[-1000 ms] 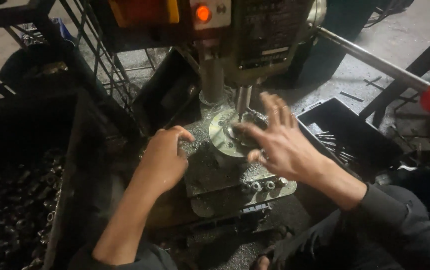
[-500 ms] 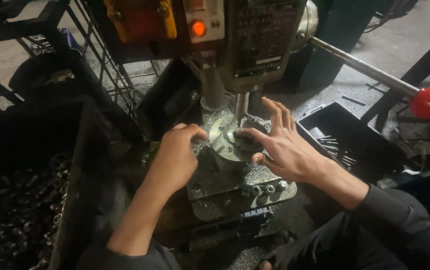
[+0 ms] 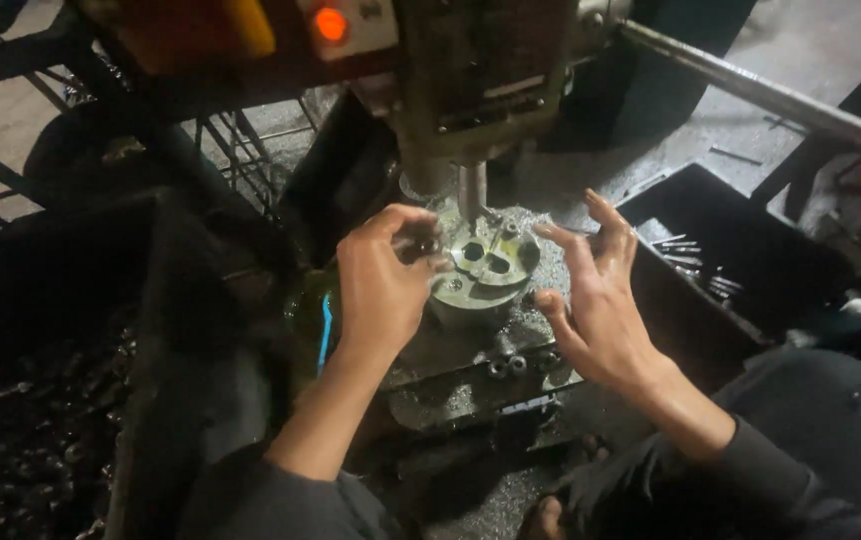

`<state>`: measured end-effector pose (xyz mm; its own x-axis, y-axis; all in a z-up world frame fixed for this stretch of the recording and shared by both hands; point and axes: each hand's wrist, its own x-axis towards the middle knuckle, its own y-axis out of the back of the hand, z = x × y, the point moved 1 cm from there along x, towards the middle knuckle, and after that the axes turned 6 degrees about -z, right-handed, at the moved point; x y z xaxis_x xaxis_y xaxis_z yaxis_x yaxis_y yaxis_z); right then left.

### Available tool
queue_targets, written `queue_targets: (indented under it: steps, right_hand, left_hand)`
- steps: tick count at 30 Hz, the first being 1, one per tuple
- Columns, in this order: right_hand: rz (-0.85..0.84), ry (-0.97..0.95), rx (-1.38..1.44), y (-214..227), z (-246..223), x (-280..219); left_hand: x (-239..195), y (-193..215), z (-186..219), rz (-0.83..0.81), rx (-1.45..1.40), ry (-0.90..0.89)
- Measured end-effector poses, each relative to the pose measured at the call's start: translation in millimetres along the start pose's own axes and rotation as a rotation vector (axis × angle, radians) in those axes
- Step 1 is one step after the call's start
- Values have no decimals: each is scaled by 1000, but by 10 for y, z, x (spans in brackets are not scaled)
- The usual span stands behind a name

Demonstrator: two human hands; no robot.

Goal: Operating a drill press to process metal components, including loading parts into a fixture and applying lubricant with a brush.

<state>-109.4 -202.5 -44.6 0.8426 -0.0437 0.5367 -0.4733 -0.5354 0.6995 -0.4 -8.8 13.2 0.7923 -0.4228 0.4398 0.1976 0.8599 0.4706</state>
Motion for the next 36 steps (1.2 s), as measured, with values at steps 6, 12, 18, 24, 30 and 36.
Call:
queue_targets:
  steps: [6,12,18,24,30,36]
  right_hand:
    - [73,42,178,-117,95,-201]
    - [94,39,335,0,48,-180]
    - [114,45,388,-53,174,-240]
    - [133,83,422,-23,56,-222]
    - [162,136,446,-76,29,-223]
    - [199,144,552,-146,80,-251]
  left_hand:
    - [123,-223,-203,-113,-167,16]
    - [197,-296,-246,-164,62,-83]
    - [163,-292,-452,-118,270,-122]
    - [187,-389,-582,-121,377,-174]
    - [213,-403,-386,-155,360,-206]
    - [295,-371,-157,-254,173,67]
